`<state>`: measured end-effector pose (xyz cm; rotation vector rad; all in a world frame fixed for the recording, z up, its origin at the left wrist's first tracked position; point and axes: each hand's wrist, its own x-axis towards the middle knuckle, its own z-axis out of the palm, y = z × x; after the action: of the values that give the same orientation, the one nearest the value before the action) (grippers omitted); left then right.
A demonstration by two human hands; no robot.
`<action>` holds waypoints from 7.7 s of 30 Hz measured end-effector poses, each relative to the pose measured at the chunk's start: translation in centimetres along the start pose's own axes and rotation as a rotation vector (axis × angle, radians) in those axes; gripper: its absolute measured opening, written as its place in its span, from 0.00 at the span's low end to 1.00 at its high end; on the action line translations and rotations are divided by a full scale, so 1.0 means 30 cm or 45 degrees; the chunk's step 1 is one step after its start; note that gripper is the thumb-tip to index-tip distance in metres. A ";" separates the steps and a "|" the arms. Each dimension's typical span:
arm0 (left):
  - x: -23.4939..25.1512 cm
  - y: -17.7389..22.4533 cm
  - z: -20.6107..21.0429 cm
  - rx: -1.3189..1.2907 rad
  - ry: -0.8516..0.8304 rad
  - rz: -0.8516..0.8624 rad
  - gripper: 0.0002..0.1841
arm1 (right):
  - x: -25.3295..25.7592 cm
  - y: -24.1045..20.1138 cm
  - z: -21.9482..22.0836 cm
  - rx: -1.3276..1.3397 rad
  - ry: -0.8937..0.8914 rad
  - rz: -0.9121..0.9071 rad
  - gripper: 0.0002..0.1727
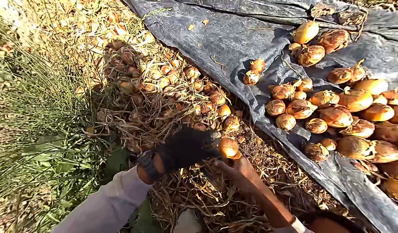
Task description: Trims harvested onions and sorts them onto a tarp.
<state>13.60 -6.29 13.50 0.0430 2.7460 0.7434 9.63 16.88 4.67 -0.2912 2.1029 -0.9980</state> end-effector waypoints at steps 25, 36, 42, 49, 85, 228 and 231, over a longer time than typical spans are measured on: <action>-0.006 -0.054 0.119 -0.820 -0.183 -0.273 0.41 | 0.036 0.037 -0.058 0.289 0.045 -0.243 0.37; -0.171 -0.017 0.001 -1.138 -0.537 -0.250 0.37 | -0.056 -0.060 0.013 0.556 -0.181 -0.543 0.27; -0.164 -0.023 0.066 -0.321 -0.081 -0.245 0.38 | -0.099 -0.088 0.047 0.494 -0.190 -0.365 0.30; -0.156 0.022 -0.014 -0.405 0.098 -0.137 0.26 | -0.040 -0.027 0.011 -0.030 -0.052 -0.096 0.40; -0.146 0.004 -0.012 -0.694 -0.391 -0.231 0.25 | -0.076 -0.040 -0.023 0.676 -0.315 -0.556 0.28; -0.281 -0.660 0.180 0.088 0.211 -1.560 0.48 | 0.038 0.070 -0.117 0.642 0.073 -0.278 0.33; -0.332 -0.606 0.150 -0.097 0.104 -1.504 0.40 | 0.011 0.030 -0.019 0.532 0.003 -0.246 0.25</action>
<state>25.29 -20.87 3.48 -1.4696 2.1904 0.4591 9.11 17.63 4.06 -0.2825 1.8358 -1.5197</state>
